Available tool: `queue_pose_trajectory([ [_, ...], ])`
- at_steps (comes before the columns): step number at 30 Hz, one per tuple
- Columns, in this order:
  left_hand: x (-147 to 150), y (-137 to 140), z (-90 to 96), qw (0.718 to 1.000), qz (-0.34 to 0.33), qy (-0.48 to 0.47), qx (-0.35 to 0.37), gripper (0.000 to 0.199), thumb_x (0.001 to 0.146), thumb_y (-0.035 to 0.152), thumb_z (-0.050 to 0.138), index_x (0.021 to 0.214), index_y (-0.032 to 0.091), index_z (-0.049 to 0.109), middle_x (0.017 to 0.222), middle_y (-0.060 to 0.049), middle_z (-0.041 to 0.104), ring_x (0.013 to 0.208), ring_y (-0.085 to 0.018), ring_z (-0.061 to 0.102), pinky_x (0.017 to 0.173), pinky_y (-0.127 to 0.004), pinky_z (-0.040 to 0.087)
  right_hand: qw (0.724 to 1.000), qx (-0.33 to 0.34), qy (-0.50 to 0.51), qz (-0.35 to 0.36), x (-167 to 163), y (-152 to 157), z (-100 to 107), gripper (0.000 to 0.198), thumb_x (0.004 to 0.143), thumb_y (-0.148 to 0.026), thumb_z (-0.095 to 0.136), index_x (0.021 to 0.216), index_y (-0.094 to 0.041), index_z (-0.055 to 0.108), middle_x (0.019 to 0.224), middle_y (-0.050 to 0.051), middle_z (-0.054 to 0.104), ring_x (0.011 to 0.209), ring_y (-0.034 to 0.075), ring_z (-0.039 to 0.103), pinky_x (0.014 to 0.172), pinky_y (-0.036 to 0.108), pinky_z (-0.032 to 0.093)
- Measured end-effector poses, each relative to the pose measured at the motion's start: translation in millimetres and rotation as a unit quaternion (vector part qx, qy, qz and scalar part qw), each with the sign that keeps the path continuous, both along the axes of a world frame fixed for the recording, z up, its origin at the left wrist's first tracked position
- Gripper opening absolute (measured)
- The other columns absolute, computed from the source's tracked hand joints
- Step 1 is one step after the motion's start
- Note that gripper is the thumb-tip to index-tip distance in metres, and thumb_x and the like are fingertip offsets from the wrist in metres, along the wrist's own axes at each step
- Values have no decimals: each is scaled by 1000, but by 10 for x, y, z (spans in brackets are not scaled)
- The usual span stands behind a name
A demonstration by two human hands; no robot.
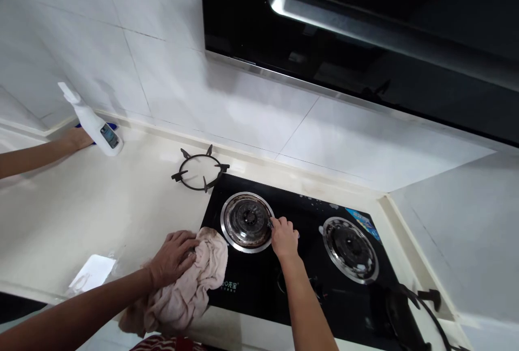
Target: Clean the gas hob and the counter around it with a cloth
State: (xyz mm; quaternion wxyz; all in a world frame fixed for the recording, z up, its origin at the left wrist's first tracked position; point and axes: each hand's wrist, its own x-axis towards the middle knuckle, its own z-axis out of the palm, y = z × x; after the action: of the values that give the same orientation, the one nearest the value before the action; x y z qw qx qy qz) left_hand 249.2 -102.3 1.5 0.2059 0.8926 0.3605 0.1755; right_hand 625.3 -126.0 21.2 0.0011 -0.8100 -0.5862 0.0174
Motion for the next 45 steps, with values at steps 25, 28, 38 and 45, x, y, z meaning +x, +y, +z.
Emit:
queue_pose_trajectory([
  [25, 10, 11, -37, 1000, -2, -4, 15, 30, 92, 33, 51, 120, 23, 59, 123, -8, 59, 116, -26, 49, 94, -44, 36, 999, 19, -43, -19, -658, -433, -155, 28, 97, -25, 45, 116, -22, 65, 110, 9, 62, 98, 23, 52, 75, 34, 34],
  [28, 49, 6, -45, 1000, 8, 0, 14, 30, 91, 31, 52, 119, 23, 60, 122, -8, 59, 116, -26, 49, 94, -45, 37, 999, 36, -2, 10, -1113, -479, -168, 27, 96, -23, 46, 114, -23, 66, 109, 9, 63, 99, 23, 53, 78, 35, 35],
  [38, 655, -252, 261, 953, 86, -215, -195, 26, 92, 35, 46, 111, 24, 59, 109, -8, 64, 100, -23, 58, 89, -42, 50, 877, 253, 398, -85, -1243, -443, -229, 37, 93, -44, 46, 115, -20, 64, 113, 10, 65, 105, 22, 60, 97, 38, 46],
  [45, 1180, -385, 203, 832, 132, -325, -430, 49, 86, 45, 59, 128, 23, 50, 128, -9, 59, 118, -22, 56, 103, -39, 45, 704, 226, 649, -182, -1600, -695, -123, 56, 92, -52, 48, 141, -25, 47, 142, 7, 55, 128, 21, 52, 108, 38, 41],
])
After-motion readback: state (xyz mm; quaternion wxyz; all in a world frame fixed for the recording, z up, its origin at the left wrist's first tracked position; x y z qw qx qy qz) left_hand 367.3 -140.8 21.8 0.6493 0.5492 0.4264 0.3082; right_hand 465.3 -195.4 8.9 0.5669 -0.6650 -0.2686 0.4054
